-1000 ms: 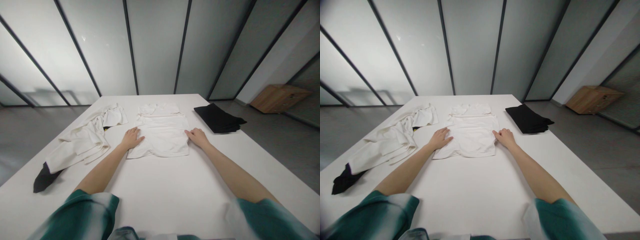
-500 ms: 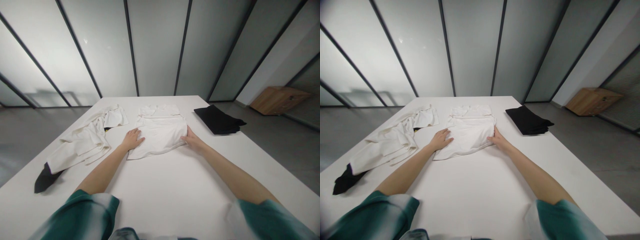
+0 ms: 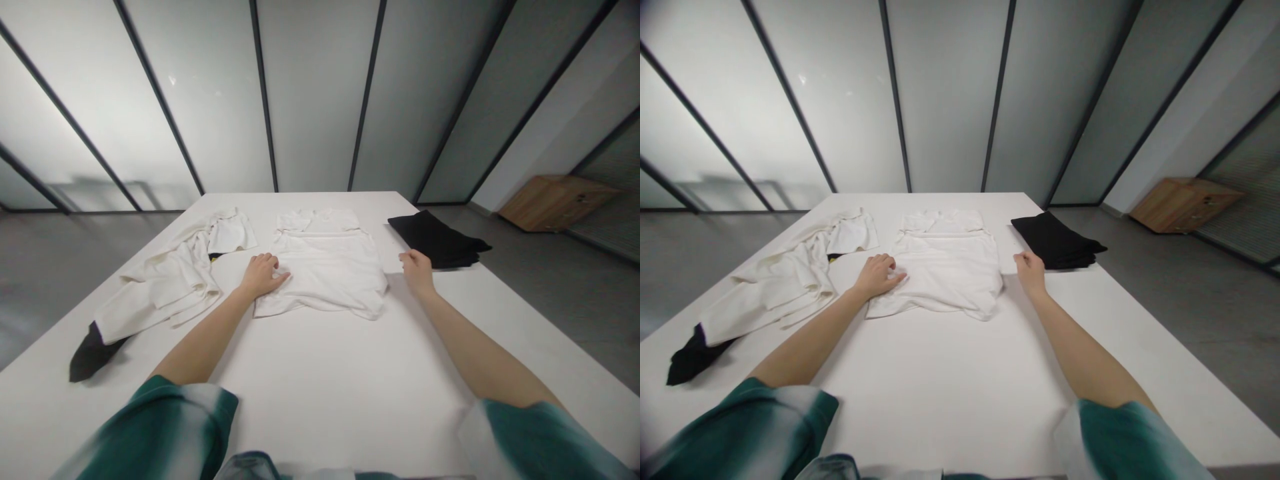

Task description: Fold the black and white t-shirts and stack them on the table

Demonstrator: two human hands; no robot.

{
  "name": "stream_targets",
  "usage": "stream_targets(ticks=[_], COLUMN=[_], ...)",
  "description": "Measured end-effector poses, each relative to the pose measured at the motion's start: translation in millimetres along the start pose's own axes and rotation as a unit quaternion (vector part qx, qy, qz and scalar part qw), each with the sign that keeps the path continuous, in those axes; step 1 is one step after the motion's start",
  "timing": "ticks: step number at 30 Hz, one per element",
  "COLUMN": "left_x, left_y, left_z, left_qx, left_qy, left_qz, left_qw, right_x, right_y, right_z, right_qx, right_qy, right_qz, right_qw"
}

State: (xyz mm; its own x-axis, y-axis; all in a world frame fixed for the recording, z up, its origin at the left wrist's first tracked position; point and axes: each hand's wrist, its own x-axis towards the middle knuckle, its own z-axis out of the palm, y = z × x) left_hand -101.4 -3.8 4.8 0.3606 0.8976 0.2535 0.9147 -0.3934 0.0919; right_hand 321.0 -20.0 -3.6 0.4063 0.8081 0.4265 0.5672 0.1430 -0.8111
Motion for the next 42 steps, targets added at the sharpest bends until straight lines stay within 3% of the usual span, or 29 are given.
stream_targets(ticks=[4,6,8,14,17,20,24,28,31,34,36,39,42], left_x=[-1.3,-2.3,-3.8,-7.6,-4.9,-1.0,1.9,3.9,5.5,5.1,3.9,2.0,2.0], left_y=[7.1,10.0,11.8,11.7,10.6,9.6,8.5,7.1,5.4,4.3,5.0,8.8,13.8], left_z=[-8.8,-8.8,-6.2,3.1,2.8,1.7,3.0,5.4,5.3,3.7,2.3,0.5,-0.7], left_qx=[-0.044,-0.058,-0.061,-0.039,-0.065,-0.047,-0.034,-0.101,-0.14,-0.121,-0.095,-0.067,-0.067], left_qy=[-0.057,-0.084,-0.086,-0.106,-0.067,-0.06,-0.051,-0.032,-0.03,-0.02,-0.022,-0.032,-0.039], left_qz=[0.045,0.075,0.094,0.089,0.085,0.066,0.011,-0.048,-0.061,-0.075,-0.074,-0.058,-0.053], left_qw=[0.996,0.992,0.99,0.99,0.992,0.995,0.998,0.993,0.988,0.99,0.992,0.996,0.996], right_x=[-13.6,-19.5,-24.3,-32.4,-38.1,-45.7,-47.7,-39.0,-31.7,-24.5,-18.7,-8.8,-1.0], right_y=[-5.8,-9.7,-12.5,-24.3,-38.2,-47.2,-39.9,-25.5,-18.2,-11.1,-6.4,-2.1,-2.9], right_z=[6.9,12.5,17.8,19.9,18.2,22.0,31.2,36.1,36.6,37.8,40.1,42.2,36.0], right_qx=[-0.134,-0.155,-0.18,-0.24,-0.23,-0.244,-0.286,-0.311,-0.286,-0.151,-0.014,0.196,0.268], right_qy=[-0.232,-0.306,-0.32,-0.29,-0.34,-0.4,-0.365,-0.319,-0.257,-0.168,-0.108,-0.054,-0.047], right_qz=[-0.08,-0.112,-0.149,-0.262,-0.321,-0.323,-0.285,-0.241,-0.192,-0.099,-0.004,0.128,0.152], right_qw=[0.96,0.933,0.918,0.889,0.853,0.822,0.839,0.862,0.903,0.969,0.994,0.971,0.95])
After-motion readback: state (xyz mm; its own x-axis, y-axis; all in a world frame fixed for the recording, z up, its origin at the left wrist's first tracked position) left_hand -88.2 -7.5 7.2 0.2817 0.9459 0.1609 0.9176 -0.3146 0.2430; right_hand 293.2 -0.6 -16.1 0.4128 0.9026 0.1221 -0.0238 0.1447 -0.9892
